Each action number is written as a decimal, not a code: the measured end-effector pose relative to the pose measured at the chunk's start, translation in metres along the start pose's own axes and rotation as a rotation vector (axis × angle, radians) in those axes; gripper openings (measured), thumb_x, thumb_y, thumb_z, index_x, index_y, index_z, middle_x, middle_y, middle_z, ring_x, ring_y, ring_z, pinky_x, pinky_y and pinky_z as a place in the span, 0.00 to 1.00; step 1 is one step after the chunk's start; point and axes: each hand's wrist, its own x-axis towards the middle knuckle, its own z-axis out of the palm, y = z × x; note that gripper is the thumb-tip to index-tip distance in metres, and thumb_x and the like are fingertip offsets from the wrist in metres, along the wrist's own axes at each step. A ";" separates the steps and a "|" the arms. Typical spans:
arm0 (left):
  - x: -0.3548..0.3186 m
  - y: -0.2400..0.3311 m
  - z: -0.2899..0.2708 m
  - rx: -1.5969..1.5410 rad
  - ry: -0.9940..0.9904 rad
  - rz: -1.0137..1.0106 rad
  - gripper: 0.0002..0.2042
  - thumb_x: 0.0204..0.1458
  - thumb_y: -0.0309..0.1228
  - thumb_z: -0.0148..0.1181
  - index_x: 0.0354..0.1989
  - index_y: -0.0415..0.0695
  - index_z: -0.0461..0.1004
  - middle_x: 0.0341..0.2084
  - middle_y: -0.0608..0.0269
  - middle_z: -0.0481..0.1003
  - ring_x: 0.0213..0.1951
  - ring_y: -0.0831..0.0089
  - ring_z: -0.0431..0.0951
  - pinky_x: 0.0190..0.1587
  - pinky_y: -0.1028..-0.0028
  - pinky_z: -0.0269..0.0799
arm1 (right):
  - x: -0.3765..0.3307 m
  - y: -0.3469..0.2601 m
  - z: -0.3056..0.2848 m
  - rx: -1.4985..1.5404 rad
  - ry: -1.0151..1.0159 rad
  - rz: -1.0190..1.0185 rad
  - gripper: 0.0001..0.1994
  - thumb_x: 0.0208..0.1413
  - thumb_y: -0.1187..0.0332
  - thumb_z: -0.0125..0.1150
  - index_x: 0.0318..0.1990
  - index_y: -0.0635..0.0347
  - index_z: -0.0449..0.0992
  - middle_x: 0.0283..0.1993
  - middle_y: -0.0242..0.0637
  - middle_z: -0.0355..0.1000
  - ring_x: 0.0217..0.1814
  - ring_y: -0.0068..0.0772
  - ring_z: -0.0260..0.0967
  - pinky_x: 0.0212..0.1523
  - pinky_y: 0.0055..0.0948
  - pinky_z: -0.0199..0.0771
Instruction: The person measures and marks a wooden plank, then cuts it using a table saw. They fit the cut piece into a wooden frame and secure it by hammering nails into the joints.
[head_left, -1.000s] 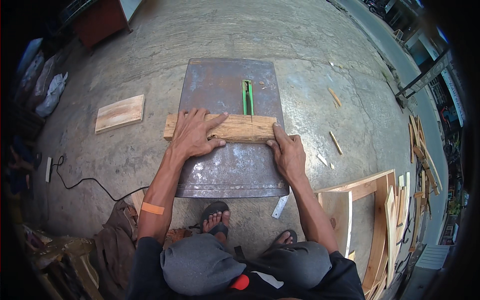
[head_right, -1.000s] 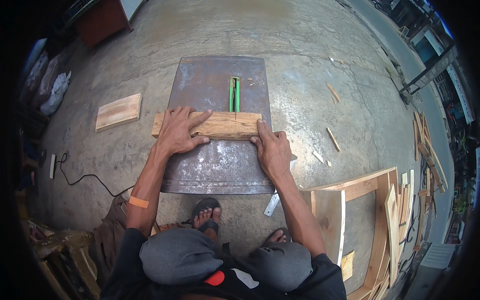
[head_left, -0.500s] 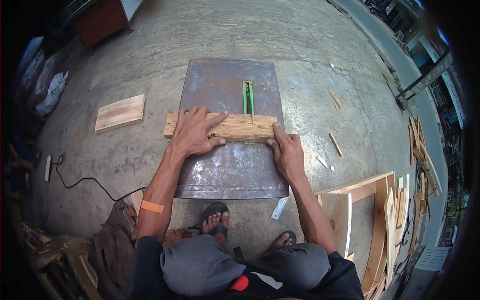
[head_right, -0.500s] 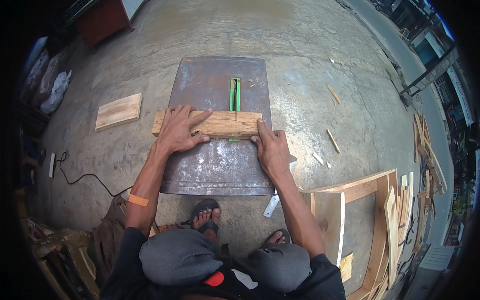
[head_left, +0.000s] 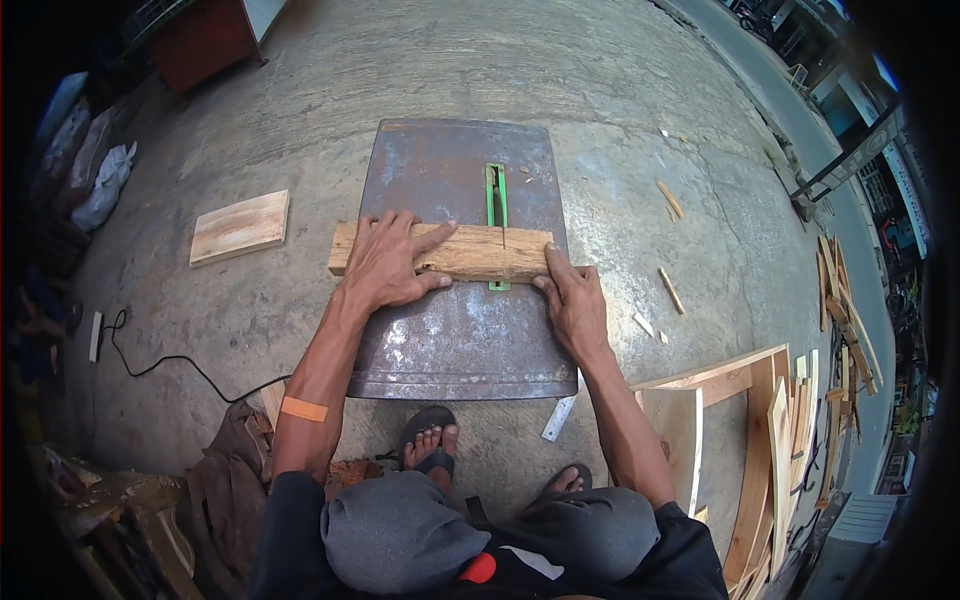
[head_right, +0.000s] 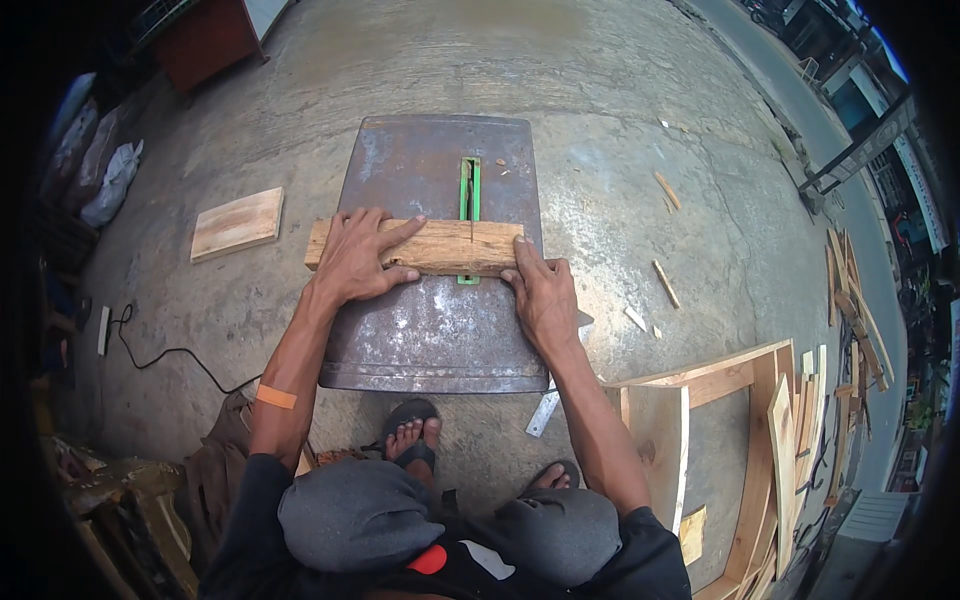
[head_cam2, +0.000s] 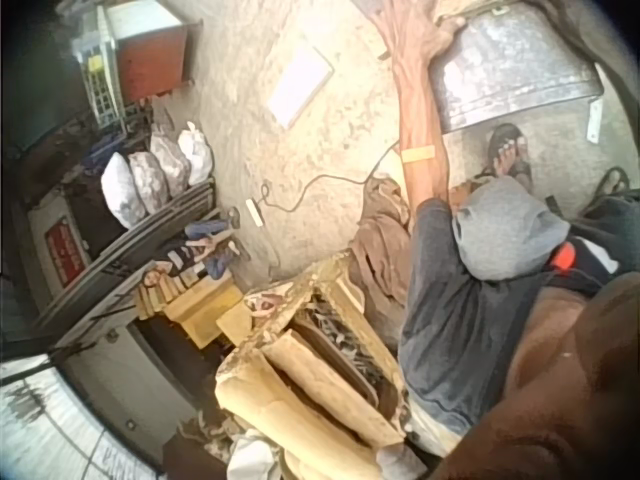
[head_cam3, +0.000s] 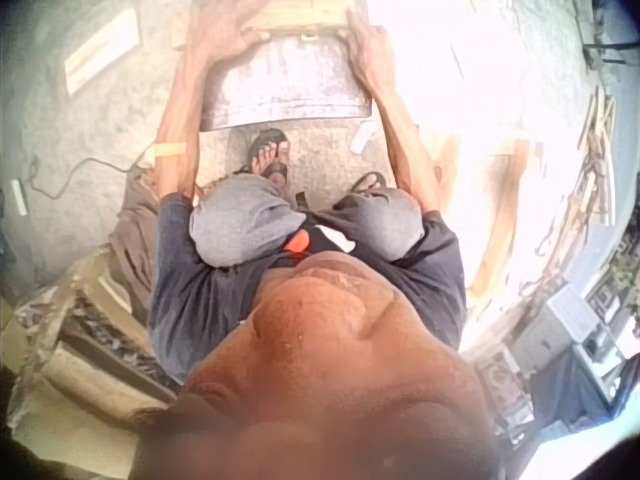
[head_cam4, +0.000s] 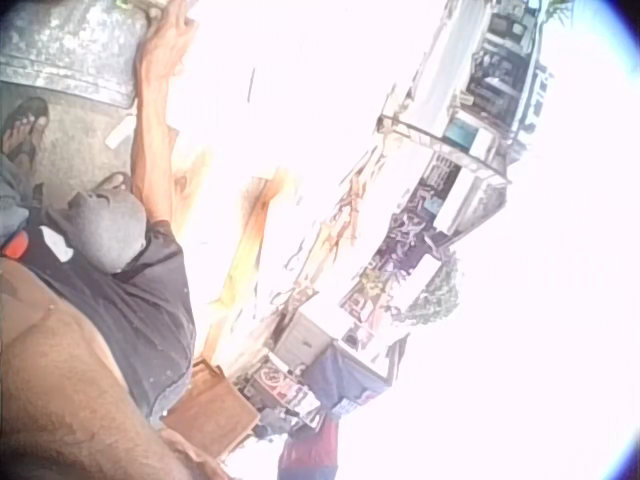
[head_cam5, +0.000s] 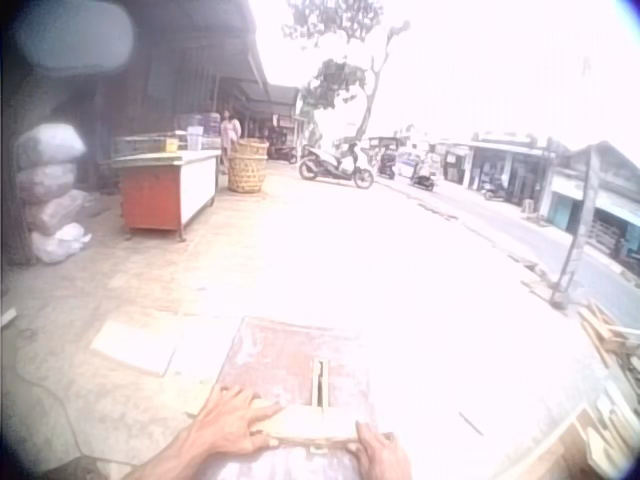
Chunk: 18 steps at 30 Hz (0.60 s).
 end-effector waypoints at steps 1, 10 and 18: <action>0.000 0.001 -0.001 0.001 -0.010 -0.006 0.38 0.41 0.53 0.74 0.66 0.66 0.72 0.53 0.52 0.73 0.59 0.58 0.68 0.67 0.56 0.51 | 0.000 0.001 0.001 0.002 0.007 -0.010 0.25 0.59 0.67 0.65 0.63 0.62 0.72 0.63 0.46 0.74 0.42 0.50 0.69 0.49 0.39 0.73; 0.004 -0.008 0.009 0.022 0.072 0.055 0.36 0.43 0.55 0.73 0.65 0.66 0.73 0.46 0.57 0.73 0.54 0.62 0.69 0.63 0.57 0.54 | 0.001 0.004 0.001 0.007 0.025 -0.035 0.26 0.59 0.67 0.66 0.64 0.61 0.72 0.62 0.46 0.74 0.44 0.49 0.70 0.51 0.40 0.73; 0.007 -0.008 0.009 0.009 0.057 0.041 0.36 0.43 0.55 0.73 0.65 0.67 0.73 0.46 0.59 0.73 0.54 0.62 0.68 0.65 0.57 0.53 | 0.003 0.010 0.007 0.010 0.039 -0.042 0.26 0.59 0.66 0.66 0.65 0.59 0.72 0.60 0.48 0.76 0.49 0.50 0.71 0.54 0.40 0.74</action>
